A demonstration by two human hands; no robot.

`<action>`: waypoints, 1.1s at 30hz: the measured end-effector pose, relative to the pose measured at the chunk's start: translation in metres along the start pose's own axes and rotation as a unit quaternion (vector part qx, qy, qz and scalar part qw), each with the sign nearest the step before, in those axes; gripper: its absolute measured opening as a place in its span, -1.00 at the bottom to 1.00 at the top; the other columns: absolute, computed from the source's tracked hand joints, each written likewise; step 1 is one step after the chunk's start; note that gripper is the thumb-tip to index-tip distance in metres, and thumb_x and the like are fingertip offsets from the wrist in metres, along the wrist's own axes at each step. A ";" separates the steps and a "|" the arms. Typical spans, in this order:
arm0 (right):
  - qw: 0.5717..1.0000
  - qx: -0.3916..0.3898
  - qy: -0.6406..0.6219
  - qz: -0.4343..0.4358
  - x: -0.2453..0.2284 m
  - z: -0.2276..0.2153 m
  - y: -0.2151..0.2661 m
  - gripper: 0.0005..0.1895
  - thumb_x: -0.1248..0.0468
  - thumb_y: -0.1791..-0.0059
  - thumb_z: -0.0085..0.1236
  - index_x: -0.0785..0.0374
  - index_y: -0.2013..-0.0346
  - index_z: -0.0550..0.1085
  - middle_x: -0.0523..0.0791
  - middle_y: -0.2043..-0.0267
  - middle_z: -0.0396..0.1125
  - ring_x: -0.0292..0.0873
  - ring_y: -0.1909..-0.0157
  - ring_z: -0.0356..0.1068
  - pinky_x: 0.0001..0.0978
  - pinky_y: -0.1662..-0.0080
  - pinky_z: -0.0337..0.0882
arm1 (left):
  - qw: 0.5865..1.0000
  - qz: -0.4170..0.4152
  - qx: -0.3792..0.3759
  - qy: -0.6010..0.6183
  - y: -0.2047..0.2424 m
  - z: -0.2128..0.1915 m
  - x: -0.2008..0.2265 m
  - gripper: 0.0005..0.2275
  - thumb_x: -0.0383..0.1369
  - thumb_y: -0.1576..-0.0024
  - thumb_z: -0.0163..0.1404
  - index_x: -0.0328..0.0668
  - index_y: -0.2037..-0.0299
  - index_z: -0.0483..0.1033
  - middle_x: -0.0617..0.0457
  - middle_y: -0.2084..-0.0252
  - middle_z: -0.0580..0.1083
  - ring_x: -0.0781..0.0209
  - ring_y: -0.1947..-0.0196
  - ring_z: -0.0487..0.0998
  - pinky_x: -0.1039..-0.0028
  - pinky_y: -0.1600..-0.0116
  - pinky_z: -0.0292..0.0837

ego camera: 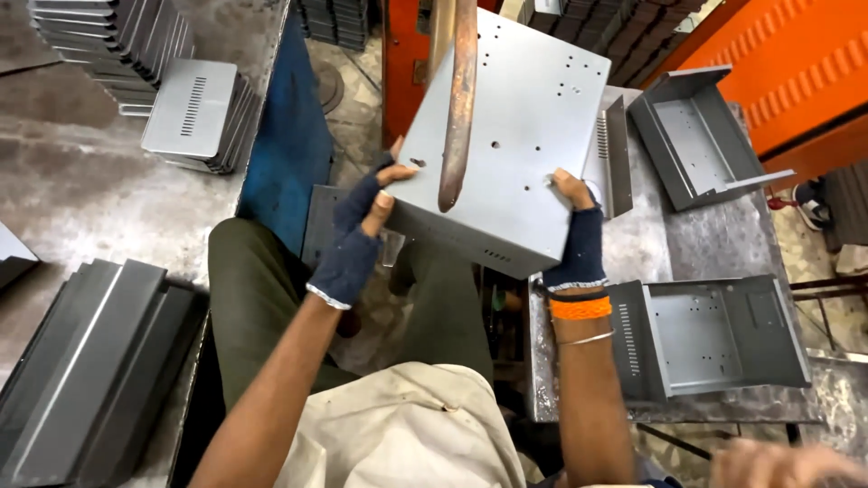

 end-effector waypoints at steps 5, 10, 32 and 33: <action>1.000 -0.003 -0.006 -0.007 -0.006 -0.002 0.002 -0.54 0.09 0.13 0.14 0.28 0.03 0.45 -0.03 0.10 0.37 -0.14 0.13 0.33 -0.36 0.07 0.33 | 1.000 -0.007 0.026 0.010 0.002 0.006 -0.003 -0.67 -0.10 -0.30 -0.07 -0.13 -0.04 0.61 -0.11 -0.17 0.52 0.00 -0.37 0.34 0.18 -0.49 0.07; 0.998 0.021 0.061 -0.026 0.003 -0.025 -0.016 -0.28 0.00 0.21 0.14 0.31 -0.17 0.40 0.10 -0.04 0.34 -0.02 0.03 0.34 -0.23 0.02 0.36 | 1.000 -0.004 0.017 0.013 0.002 0.016 0.009 -0.69 -0.12 -0.33 -0.09 -0.11 -0.05 0.59 -0.13 -0.32 0.41 0.01 -0.43 0.25 0.15 -0.51 0.04; 0.936 -0.141 0.301 -0.114 -0.007 -0.015 0.002 -0.65 0.16 -0.10 0.06 0.10 -0.18 0.42 -0.16 -0.19 0.43 -0.29 -0.11 0.47 -0.33 -0.31 0.34 | 0.996 0.003 0.088 0.021 -0.001 0.020 0.003 -0.67 -0.07 -0.32 -0.10 -0.14 0.07 0.60 -0.01 0.00 0.58 0.23 -0.17 0.45 0.31 -0.37 0.28; 0.982 -0.062 0.159 -0.083 -0.005 -0.017 0.003 -0.60 0.13 0.02 0.10 0.21 -0.07 0.43 -0.08 -0.04 0.38 -0.20 -0.01 0.38 -0.30 -0.14 0.31 | 0.994 -0.001 0.099 0.035 0.000 0.020 -0.002 -0.68 -0.08 -0.31 -0.07 -0.15 0.07 0.60 -0.01 0.02 0.58 0.23 -0.16 0.46 0.33 -0.37 0.28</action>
Point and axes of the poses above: each hand's wrist, its own y-axis away from the middle knuckle, its own z-axis out of the palm, x = y × z, the point moved 7 cm from there along -y, towards the middle knuckle
